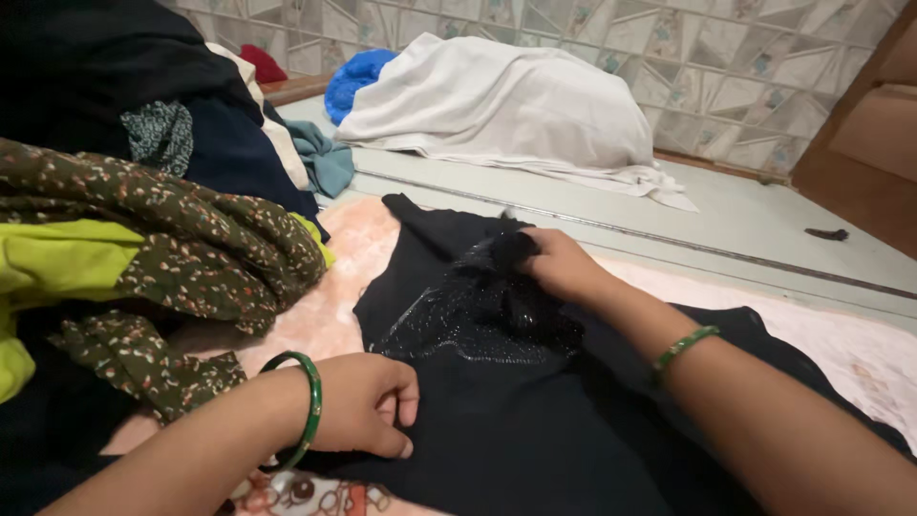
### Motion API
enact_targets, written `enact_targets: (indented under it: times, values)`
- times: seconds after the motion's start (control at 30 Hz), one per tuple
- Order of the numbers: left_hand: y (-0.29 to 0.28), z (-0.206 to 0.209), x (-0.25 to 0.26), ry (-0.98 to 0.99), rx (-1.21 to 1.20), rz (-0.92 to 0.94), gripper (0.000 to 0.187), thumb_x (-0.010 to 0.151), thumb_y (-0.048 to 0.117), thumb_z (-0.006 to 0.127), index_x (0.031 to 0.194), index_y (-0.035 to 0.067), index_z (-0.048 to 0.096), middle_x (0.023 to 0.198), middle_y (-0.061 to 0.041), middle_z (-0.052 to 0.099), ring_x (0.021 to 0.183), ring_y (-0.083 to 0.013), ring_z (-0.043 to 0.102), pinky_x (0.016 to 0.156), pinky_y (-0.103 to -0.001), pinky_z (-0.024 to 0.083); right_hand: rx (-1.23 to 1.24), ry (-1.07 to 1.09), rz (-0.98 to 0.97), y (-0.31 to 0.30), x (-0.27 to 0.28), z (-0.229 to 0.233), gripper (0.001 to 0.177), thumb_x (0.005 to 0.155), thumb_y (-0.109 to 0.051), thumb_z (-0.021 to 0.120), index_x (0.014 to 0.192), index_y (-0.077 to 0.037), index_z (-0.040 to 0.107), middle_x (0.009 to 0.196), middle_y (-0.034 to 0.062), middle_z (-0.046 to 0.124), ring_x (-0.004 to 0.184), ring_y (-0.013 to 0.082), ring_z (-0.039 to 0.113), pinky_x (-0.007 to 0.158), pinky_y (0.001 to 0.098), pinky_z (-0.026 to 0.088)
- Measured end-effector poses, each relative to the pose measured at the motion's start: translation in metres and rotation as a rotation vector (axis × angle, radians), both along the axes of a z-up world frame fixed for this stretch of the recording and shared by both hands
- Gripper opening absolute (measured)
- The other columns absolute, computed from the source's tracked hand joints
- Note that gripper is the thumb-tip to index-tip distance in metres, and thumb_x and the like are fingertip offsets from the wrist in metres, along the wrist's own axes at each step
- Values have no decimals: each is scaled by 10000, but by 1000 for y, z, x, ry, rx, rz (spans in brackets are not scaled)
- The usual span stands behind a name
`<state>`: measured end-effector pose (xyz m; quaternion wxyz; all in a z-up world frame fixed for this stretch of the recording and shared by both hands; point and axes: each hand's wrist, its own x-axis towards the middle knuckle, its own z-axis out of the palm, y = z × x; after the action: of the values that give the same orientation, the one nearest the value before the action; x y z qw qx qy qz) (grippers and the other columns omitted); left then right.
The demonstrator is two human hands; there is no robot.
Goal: The person folds a black shirt on a pink mat on the floor, smoothing it with their hands before folding the sleeves and then the body of the garment.
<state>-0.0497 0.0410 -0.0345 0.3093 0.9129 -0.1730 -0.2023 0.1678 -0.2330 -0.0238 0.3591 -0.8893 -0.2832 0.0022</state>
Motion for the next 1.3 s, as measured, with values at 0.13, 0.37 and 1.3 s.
enact_targets:
  times: [0.13,0.37,1.3]
  values:
    - [0,2,2,-36,26,55,463,730,306,881,1043,83,623,732,11,675,686,-109,653,653,-278,522,-217,53,-187,2,9,-13,409,1016,-393,631,1227,-51,710,1190,165,726,1115,264,670,1014,369,493]
    - [6,-17,18,178,-278,235,381,875,221,752,1143,19,573,722,-75,704,567,-149,689,518,-273,528,-84,103,-53,12,-9,-7,437,773,-146,833,1194,-76,739,1192,115,734,1117,221,659,975,354,494]
    - [-15,16,-2,-893,-92,125,329,797,182,771,1086,88,646,1051,-90,688,1055,-276,647,910,-391,510,-215,-445,276,-80,-206,27,650,687,-4,777,1298,-87,573,1390,157,503,1275,368,513,1027,423,436]
